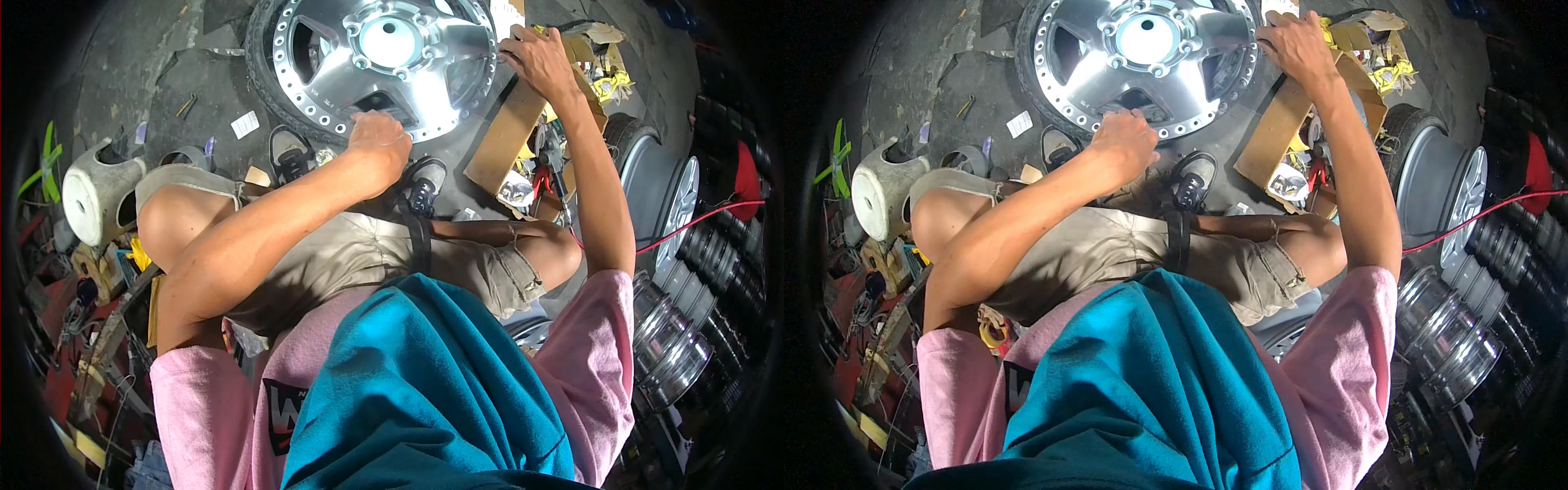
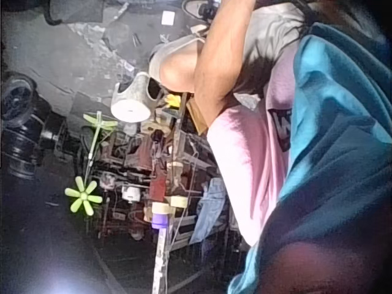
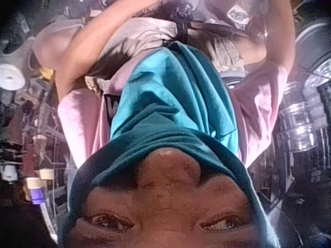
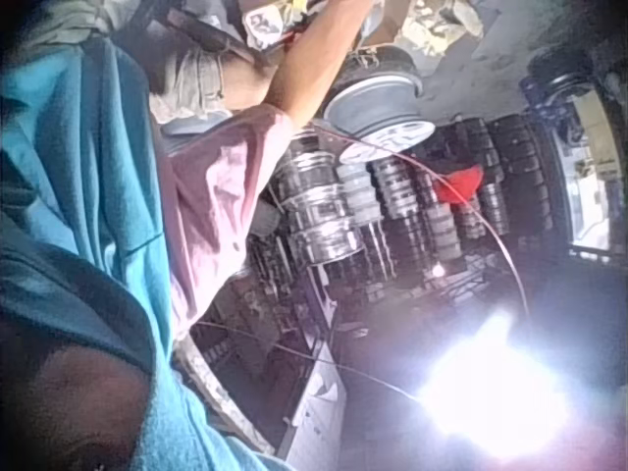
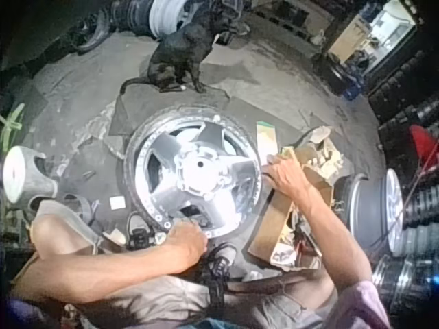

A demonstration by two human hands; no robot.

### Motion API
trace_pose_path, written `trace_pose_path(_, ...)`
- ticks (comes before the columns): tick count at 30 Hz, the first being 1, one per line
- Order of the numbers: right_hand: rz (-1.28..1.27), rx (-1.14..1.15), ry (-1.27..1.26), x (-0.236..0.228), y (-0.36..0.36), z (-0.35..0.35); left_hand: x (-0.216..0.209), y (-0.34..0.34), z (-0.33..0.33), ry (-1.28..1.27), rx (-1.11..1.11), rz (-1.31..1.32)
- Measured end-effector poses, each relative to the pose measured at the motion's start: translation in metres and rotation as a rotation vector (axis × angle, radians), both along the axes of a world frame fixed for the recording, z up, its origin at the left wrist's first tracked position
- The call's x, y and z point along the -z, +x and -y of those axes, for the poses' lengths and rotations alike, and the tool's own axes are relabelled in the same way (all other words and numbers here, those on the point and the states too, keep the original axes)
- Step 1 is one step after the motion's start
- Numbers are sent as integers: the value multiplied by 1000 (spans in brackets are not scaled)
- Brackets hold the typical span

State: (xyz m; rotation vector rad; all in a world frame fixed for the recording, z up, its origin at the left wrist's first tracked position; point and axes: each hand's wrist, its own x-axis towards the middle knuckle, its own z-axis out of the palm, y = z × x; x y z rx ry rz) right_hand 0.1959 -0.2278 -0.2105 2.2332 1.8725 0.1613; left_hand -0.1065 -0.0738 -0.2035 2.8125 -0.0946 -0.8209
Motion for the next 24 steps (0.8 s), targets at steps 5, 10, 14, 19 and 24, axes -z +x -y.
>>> trace_pose_path(5, -40, 51, -25, 6, 4, 6, 1, 1, 3, 48, 22, -4)
trace_pose_path(10, -69, 87, -36, 7, 9, 5, 6, -1, 7, 71, 12, 3)
trace_pose_path(14, -45, 52, -16, 7, 6, 3, 6, -1, 7, 96, 24, -7)
trace_pose_path(19, -173, 154, -66, 8, 6, 16, 6, 1, 7, 100, 24, -21)
trace_pose_path(24, -218, 127, 55, 4, -1, 33, 6, 2, 7, 116, 50, -62)
